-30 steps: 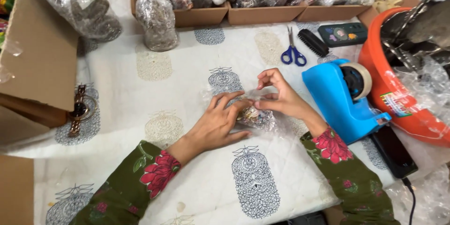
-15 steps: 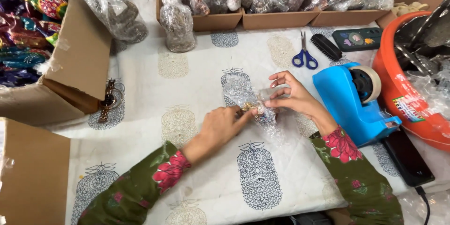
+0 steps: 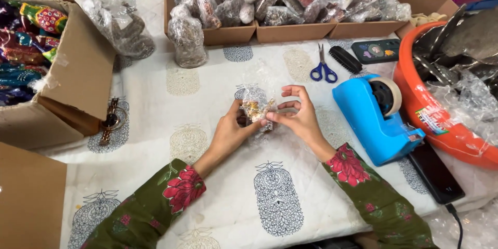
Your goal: Wraps small decorative elephant figurines and other metallic items in bubble wrap.
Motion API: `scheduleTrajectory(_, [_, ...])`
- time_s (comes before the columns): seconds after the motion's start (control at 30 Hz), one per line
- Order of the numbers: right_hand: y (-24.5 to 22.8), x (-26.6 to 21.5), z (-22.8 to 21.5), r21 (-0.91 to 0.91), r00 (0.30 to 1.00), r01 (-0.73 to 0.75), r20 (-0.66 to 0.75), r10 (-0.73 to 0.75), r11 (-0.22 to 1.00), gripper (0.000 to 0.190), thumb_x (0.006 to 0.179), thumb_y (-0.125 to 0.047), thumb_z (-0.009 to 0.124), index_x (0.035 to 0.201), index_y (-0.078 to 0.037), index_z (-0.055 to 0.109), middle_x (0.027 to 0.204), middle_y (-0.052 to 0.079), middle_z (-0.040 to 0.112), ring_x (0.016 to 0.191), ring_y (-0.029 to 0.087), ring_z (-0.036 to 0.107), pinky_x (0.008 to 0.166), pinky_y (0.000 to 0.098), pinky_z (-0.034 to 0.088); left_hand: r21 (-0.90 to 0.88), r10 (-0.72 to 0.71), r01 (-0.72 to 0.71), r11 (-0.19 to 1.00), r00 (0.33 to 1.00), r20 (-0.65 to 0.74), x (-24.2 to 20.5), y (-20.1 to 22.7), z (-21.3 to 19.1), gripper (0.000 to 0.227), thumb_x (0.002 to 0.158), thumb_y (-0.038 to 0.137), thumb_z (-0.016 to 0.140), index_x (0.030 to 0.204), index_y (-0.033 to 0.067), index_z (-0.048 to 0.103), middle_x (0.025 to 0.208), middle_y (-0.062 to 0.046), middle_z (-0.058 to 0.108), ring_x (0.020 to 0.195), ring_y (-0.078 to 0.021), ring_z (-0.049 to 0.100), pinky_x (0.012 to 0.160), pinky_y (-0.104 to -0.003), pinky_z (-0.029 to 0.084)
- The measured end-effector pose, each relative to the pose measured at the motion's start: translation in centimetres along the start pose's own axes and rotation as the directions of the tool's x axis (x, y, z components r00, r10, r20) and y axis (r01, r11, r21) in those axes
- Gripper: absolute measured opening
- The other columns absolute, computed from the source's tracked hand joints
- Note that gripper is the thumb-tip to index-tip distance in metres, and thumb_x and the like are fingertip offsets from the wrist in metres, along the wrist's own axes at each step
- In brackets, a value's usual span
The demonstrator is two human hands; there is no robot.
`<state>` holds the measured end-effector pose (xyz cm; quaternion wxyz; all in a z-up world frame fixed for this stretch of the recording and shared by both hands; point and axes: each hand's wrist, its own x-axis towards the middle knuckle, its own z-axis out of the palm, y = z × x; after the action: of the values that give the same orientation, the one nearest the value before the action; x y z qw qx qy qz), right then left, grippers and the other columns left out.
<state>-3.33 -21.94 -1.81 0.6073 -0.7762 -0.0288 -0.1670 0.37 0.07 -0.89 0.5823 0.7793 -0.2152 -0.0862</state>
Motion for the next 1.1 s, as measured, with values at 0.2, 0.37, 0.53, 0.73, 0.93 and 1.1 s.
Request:
scheduleTrajectory(0.2, [-0.6, 0.1, -1.8, 0.266, 0.988, 0.084, -0.145, -0.046, 0.96, 0.038, 0.096, -0.012, 0.068, 0.12, -0.01, 0.038, 0.091, 0.01, 0.064, 0.064, 0.013, 0.061, 0.054, 0.0245, 0.053, 0.025, -0.019, 0.02, 0.999, 0.999, -0.03, -0.1, -0.3, 0.3, 0.076, 0.078, 0.04, 0.084, 0.132, -0.0034, 0.052, 0.101, -0.017, 0.077, 0.086, -0.0217, 0.078, 0.072, -0.033, 0.062])
scheduleTrajectory(0.37, [-0.9, -1.0, -0.3, 0.184, 0.986, 0.021, 0.157, -0.051, 0.983, 0.037, 0.094, -0.005, 0.068, 0.109, -0.011, 0.035, 0.087, 0.009, 0.067, 0.064, 0.01, 0.062, 0.052, 0.0227, 0.051, 0.049, -0.088, 0.09, 0.995, 0.995, -0.046, -0.3, 1.0, 0.1, 0.079, 0.074, 0.041, 0.085, 0.131, -0.0022, 0.05, 0.094, -0.017, 0.077, 0.075, -0.022, 0.077, 0.064, -0.034, 0.061])
scheduleTrajectory(0.53, [-0.8, -1.3, 0.1, 0.06, 0.984, -0.013, 0.179, 0.002, 0.998, 0.033, 0.096, -0.006, 0.068, 0.106, -0.011, 0.037, 0.09, 0.005, 0.068, 0.07, 0.005, 0.062, 0.06, 0.0198, 0.053, 0.104, -0.078, 0.083, 0.991, 0.995, -0.056, -0.4, 0.9, 0.2, 0.072, 0.073, 0.041, 0.086, 0.122, -0.0004, 0.055, 0.085, -0.015, 0.077, 0.069, -0.0207, 0.074, 0.061, -0.034, 0.058])
scheduleTrajectory(0.73, [-0.9, -1.4, 0.2, -0.055, 0.981, 0.061, 0.187, -0.05, 0.997, 0.028, 0.093, -0.007, 0.075, 0.091, -0.01, 0.047, 0.084, -0.005, 0.052, 0.073, 0.002, 0.051, 0.062, 0.0182, 0.046, 0.074, -0.02, 0.023, 0.997, 0.999, -0.041, -0.6, 0.6, 0.1, 0.068, 0.076, 0.038, 0.085, 0.125, 0.0027, 0.054, 0.091, -0.012, 0.077, 0.075, -0.0198, 0.076, 0.066, -0.035, 0.059])
scheduleTrajectory(0.93, [1.5, -0.6, -2.2, -0.2, 0.969, -0.035, 0.235, 0.082, 0.979, 0.042, 0.093, -0.016, 0.084, 0.081, -0.01, 0.044, 0.074, -0.005, 0.038, 0.066, 0.004, 0.036, 0.057, 0.0202, 0.033, -0.038, -0.046, 0.046, 0.998, 0.999, 0.005, -0.6, 0.6, -0.3, 0.07, 0.076, 0.036, 0.084, 0.13, 0.0042, 0.052, 0.099, -0.014, 0.079, 0.085, -0.0206, 0.077, 0.075, -0.034, 0.06])
scheduleTrajectory(1.1, [2.4, 0.5, -3.0, -0.271, 0.943, -0.094, 0.284, 0.172, 0.958, 0.046, 0.085, -0.029, 0.09, 0.088, -0.007, 0.05, 0.078, -0.004, 0.043, 0.071, 0.006, 0.044, 0.061, 0.0231, 0.041, -0.064, -0.005, 0.007, 0.998, 1.0, 0.023, -0.5, 0.1, -0.2, 0.071, 0.078, 0.035, 0.085, 0.131, 0.0042, 0.051, 0.106, -0.015, 0.078, 0.093, -0.0203, 0.078, 0.081, -0.034, 0.061])
